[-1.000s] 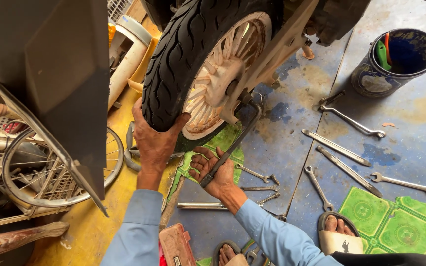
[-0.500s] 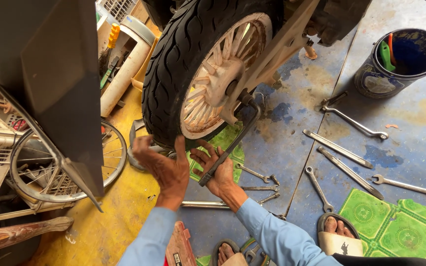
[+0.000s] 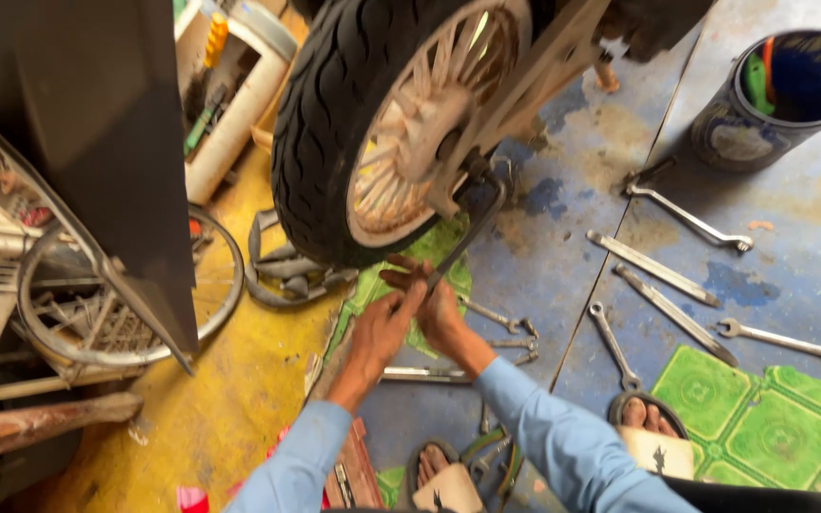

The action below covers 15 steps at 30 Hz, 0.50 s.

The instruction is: The person is repairing a motorcycle wheel by tightening bolts and nuts using various wrenches. They adjust the wheel and use different tools to secure the components.

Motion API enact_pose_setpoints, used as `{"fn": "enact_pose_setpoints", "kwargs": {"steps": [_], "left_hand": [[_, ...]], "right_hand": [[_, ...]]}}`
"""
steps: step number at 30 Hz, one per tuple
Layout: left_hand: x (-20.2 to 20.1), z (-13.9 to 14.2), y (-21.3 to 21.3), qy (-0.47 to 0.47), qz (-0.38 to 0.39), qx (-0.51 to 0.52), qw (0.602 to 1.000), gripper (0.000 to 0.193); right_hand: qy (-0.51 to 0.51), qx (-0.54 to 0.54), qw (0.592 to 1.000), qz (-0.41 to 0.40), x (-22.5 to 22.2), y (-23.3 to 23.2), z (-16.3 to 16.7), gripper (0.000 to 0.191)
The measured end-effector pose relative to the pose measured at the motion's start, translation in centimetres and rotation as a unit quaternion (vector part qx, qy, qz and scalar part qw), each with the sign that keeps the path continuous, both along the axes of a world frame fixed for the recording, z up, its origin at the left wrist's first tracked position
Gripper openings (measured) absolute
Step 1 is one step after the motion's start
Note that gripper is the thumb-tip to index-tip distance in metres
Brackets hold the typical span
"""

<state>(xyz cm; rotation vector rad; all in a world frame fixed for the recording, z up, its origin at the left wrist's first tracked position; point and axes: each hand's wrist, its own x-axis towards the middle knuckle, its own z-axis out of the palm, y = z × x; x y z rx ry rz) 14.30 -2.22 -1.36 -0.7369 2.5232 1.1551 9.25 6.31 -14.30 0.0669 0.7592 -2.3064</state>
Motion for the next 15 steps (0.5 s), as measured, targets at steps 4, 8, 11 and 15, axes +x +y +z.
{"fn": "enact_pose_setpoints", "kwargs": {"steps": [4,8,11,15], "left_hand": [[-0.2,-0.2,-0.2,-0.024,0.002,-0.007,1.0,0.071],[-0.8,-0.5,-0.3,-0.029,-0.024,-0.03,0.999,0.076],[-0.9,-0.6,-0.3,-0.014,-0.021,-0.014,1.0,0.075],[-0.9,-0.4,0.1,-0.039,-0.023,-0.022,0.999,0.08]], "right_hand": [[0.272,0.455,0.833,0.157,0.3,1.9,-4.1,0.049],[0.501,0.507,0.676,0.186,5.1,3.7,-5.0,0.046],[0.57,0.528,0.593,0.214,9.2,3.0,-4.9,0.051],[0.66,0.531,0.488,0.212,10.3,2.8,-5.3,0.053]]}}
